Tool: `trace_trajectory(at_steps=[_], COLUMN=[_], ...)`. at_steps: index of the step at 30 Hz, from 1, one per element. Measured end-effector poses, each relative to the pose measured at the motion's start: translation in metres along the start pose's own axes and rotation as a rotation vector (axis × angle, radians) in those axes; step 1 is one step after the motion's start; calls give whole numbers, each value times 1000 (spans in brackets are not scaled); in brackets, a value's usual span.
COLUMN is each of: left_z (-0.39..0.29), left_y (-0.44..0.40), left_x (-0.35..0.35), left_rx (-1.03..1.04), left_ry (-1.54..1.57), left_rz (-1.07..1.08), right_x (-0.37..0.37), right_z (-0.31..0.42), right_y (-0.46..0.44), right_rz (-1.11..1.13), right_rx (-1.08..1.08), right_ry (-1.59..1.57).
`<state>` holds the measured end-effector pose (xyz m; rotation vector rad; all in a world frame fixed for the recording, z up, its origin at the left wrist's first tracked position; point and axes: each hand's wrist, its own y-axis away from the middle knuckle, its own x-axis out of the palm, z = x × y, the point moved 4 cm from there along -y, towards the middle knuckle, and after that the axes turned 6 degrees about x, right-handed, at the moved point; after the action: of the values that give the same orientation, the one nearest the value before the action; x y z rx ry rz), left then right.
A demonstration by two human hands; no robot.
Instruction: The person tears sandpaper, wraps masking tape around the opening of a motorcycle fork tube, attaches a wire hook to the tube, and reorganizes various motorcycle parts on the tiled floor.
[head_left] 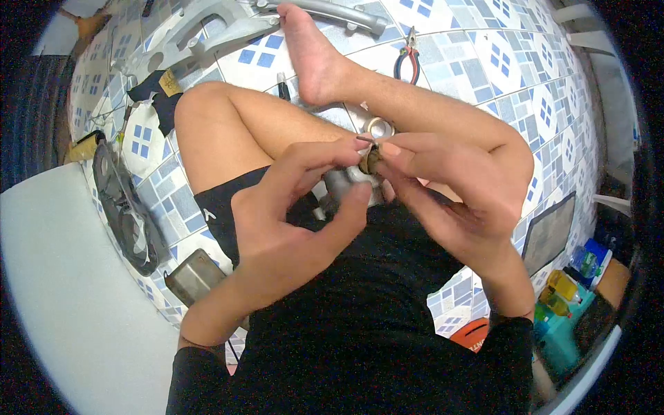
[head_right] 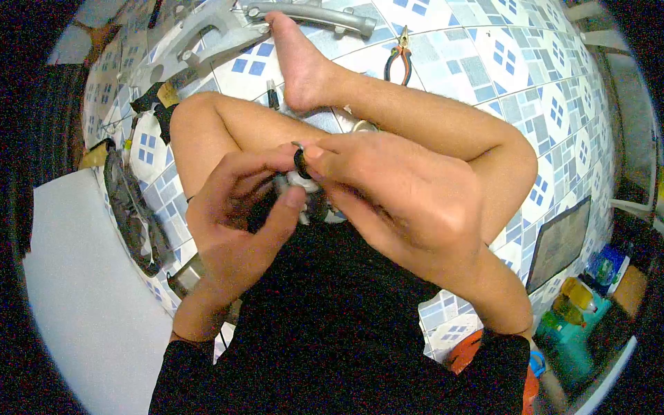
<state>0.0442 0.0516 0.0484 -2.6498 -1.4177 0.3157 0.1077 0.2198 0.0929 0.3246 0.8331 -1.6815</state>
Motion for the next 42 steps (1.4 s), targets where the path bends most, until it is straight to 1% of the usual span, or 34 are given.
trace_trajectory(at_steps=[1, 2, 4, 8, 12, 14, 17, 19, 23, 25, 32, 33, 35, 39, 42], left_z=[0, -1, 0, 5, 5, 6, 8, 8, 7, 6, 14, 13, 13, 20, 18], left_y=[-1, -2, 0, 3, 4, 3, 2, 2, 6, 8, 8, 6, 3, 1, 2], left_x=[1, 0, 2, 3, 2, 2, 2, 2, 1, 2, 5, 4, 3, 3, 2], left_rx=[-36, -35, -89, -111, -78, -72, -14, 67, 118, 131, 137, 169, 202, 279, 311], left_ry=[57, 58, 26, 66, 52, 50, 56, -23, -109, -163, -65, -93, -121, -206, -232], left_rz=[21, 23, 93, 64, 82, 89, 84, 37, 30, 137, 72, -19, -110, -94, -96], right_x=[0, 1, 1, 1, 0, -2, -3, -5, -6, -6, -3, -2, -1, -1, 3], right_z=[-4, -8, -10, -13, -14, -9, -2, 0, -3, -2, -1, -1, -1, -5, -9], right_y=[0, -1, -1, -3, -4, -7, -11, -13, -10, -9, -8, -8, -9, -10, -8], right_rz=[-3, -5, -6, 20, 24, 35, 30, 43, 78, 78, 90, 91, 87, 98, 71], right_rx=[22, 44, 26, 9, 3, -16, -60, -83, -98, -105, -70, -65, -45, -62, -55], right_ry=[-20, -39, -37, -53, -63, 26, 70, 96, 105, 121, 87, 78, 96, 125, 81])
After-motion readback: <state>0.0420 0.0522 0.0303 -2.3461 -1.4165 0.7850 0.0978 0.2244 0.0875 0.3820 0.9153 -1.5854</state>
